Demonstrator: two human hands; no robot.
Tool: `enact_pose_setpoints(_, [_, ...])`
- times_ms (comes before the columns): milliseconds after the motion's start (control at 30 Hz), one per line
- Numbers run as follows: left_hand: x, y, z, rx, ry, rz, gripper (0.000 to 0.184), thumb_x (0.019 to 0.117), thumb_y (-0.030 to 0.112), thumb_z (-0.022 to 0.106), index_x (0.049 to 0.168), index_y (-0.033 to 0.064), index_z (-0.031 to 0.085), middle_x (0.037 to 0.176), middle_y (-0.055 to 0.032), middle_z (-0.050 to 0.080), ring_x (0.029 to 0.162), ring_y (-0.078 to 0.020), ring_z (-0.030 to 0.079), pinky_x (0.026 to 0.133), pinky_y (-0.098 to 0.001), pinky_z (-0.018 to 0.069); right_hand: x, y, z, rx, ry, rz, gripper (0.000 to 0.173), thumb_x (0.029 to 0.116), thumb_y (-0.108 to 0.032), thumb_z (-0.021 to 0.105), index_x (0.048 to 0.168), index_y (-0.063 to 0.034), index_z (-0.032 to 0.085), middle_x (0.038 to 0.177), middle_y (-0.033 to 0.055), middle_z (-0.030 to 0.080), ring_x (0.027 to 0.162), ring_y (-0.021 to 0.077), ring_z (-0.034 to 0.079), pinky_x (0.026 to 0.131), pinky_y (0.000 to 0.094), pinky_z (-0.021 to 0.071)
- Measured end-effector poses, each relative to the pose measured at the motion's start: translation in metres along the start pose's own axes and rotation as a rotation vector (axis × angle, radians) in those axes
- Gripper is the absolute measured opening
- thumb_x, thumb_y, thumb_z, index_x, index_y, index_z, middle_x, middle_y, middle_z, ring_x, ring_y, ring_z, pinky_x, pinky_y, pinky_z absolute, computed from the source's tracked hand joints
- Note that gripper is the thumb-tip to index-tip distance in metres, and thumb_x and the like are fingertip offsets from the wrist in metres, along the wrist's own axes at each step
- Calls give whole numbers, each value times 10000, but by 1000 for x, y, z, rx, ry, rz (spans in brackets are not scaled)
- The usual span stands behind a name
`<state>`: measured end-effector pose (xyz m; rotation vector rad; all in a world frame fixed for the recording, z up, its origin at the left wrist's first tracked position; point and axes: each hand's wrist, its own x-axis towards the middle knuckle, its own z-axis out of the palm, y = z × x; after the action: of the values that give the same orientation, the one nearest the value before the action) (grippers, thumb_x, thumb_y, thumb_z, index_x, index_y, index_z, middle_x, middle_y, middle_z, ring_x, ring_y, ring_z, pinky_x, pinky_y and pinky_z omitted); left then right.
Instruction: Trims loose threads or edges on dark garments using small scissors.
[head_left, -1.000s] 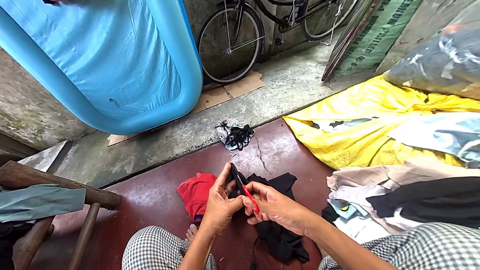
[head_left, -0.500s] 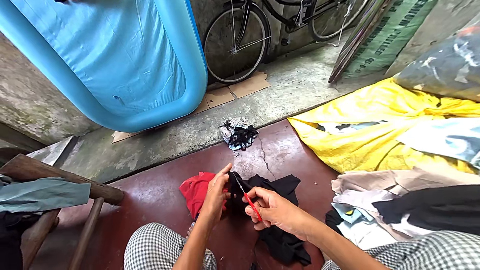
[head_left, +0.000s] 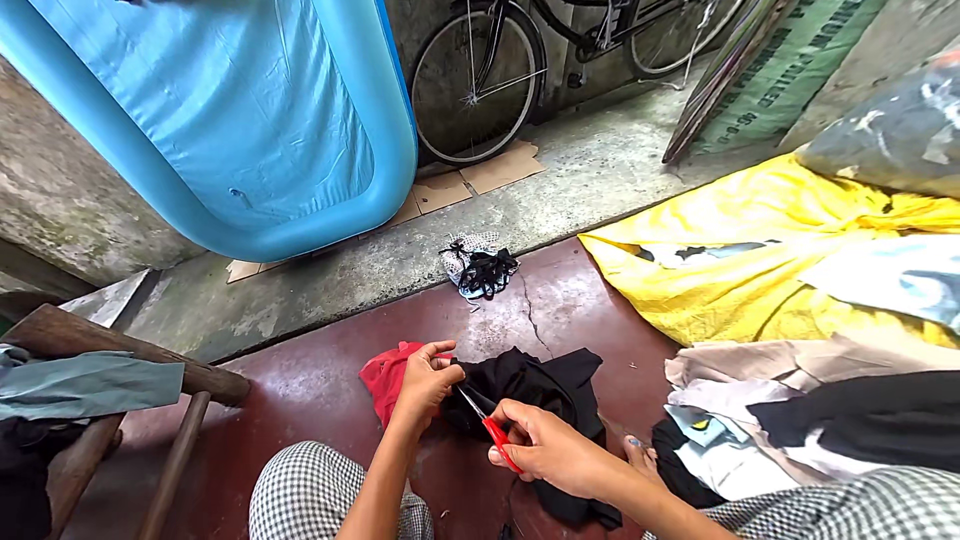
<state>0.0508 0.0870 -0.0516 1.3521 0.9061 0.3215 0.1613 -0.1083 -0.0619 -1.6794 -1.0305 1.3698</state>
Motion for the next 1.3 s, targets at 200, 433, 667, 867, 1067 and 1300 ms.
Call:
enact_pose_setpoints(200, [11, -7, -9, 780, -33, -91, 412, 860, 168, 709, 1258, 64, 679, 912, -155, 710, 777, -267, 693, 749, -484, 586, 1, 4, 12, -101, -82, 72, 382, 931, -325, 740, 1224, -134, 586, 901, 60, 661, 727, 171, 670, 663, 366, 584])
enact_pose_setpoints(433, [23, -37, -15, 1221, -290, -361, 271, 839, 207, 739, 1018, 2, 729, 1043, -217, 705, 985, -364, 685, 848, -591, 542, 1, 17, 25, -200, -229, 91, 402, 940, -313, 735, 1242, -91, 588, 900, 106, 654, 737, 223, 646, 661, 419, 545])
enact_pose_setpoints(667, [26, -42, -21, 1253, -296, -301, 341, 834, 148, 727, 1158, 44, 713, 1112, -221, 698, 1045, -384, 676, 894, -608, 535, -5, 14, 17, -221, -266, 104, 406, 951, -321, 728, 1254, -95, 581, 875, 102, 648, 700, 213, 640, 636, 401, 547])
enact_pose_setpoints(867, [25, -39, -26, 1026, -346, -354, 467, 897, 327, 783, 1262, 67, 655, 1126, -199, 703, 944, -321, 728, 856, -519, 598, -8, 13, 7, -232, -233, 90, 394, 945, -320, 736, 1245, -106, 595, 898, 95, 657, 734, 209, 649, 666, 404, 555])
enact_pose_setpoints(1067, [32, -58, -17, 1184, -500, -325, 390, 853, 133, 761, 1236, 97, 700, 1174, -216, 689, 1067, -384, 673, 892, -618, 535, -10, 15, 11, -262, -287, 109, 420, 956, -329, 726, 1274, -101, 574, 866, 106, 638, 693, 219, 630, 626, 402, 536])
enact_pose_setpoints(1300, [29, -41, -21, 1045, -399, -265, 205, 912, 186, 703, 1057, 46, 743, 1018, -170, 723, 919, -304, 706, 832, -544, 570, -11, 15, 12, -261, -277, 82, 415, 945, -321, 738, 1260, -98, 586, 888, 111, 650, 717, 226, 636, 643, 421, 538])
